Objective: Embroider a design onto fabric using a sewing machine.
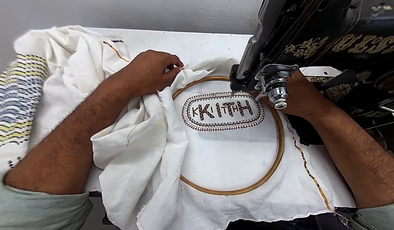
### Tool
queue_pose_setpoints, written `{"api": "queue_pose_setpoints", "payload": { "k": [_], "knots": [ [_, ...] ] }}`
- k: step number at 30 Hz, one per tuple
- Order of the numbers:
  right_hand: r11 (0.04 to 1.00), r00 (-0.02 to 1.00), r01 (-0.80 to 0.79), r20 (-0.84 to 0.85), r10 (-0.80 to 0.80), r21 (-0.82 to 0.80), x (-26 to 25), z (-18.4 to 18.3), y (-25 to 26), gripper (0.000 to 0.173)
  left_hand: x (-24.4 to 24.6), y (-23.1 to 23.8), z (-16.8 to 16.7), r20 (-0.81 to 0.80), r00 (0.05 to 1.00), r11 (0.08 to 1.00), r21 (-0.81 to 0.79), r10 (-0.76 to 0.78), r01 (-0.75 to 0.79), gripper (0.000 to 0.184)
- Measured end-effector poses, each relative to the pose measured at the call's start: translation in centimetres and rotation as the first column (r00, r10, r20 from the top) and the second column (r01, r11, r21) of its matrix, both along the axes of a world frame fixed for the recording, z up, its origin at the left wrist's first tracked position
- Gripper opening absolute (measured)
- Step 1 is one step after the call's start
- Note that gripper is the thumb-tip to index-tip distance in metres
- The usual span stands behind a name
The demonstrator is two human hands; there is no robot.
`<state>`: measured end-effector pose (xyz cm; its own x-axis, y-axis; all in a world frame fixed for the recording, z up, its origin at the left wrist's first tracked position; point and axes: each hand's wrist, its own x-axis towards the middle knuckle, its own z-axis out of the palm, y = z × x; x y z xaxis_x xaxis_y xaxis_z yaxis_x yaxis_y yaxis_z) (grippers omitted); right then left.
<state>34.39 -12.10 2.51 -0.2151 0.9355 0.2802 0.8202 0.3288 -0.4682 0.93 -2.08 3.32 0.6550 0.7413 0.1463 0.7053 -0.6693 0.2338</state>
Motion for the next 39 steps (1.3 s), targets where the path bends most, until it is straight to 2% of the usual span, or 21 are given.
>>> {"api": "queue_pose_setpoints", "payload": {
  "k": [7,24,30,39],
  "knots": [
    [0.999,0.999,0.027,-0.02,-0.028,-0.043,-0.26,0.45,-0.32,0.015,0.09,-0.1,0.06,-0.012,1.0,1.0,0.001,-0.002,0.002,0.032],
    [1.0,0.997,0.026,0.074,-0.026,-0.005,-0.43,0.45,-0.57,0.017,0.65,-0.72,0.28,-0.051,0.999,1.0,0.01,-0.001,0.001,0.03],
    [0.998,0.996,-0.017,0.086,0.012,0.062,-0.08,-0.16,-0.08,0.018,0.54,-0.64,0.23,-0.051,0.999,1.0,0.017,-0.009,0.01,0.031],
    [0.999,0.996,-0.004,0.093,0.001,0.034,0.06,-0.21,0.14,0.018,0.46,-0.53,0.2,-0.054,0.998,1.0,0.008,-0.013,0.013,0.032]
  ]
}}
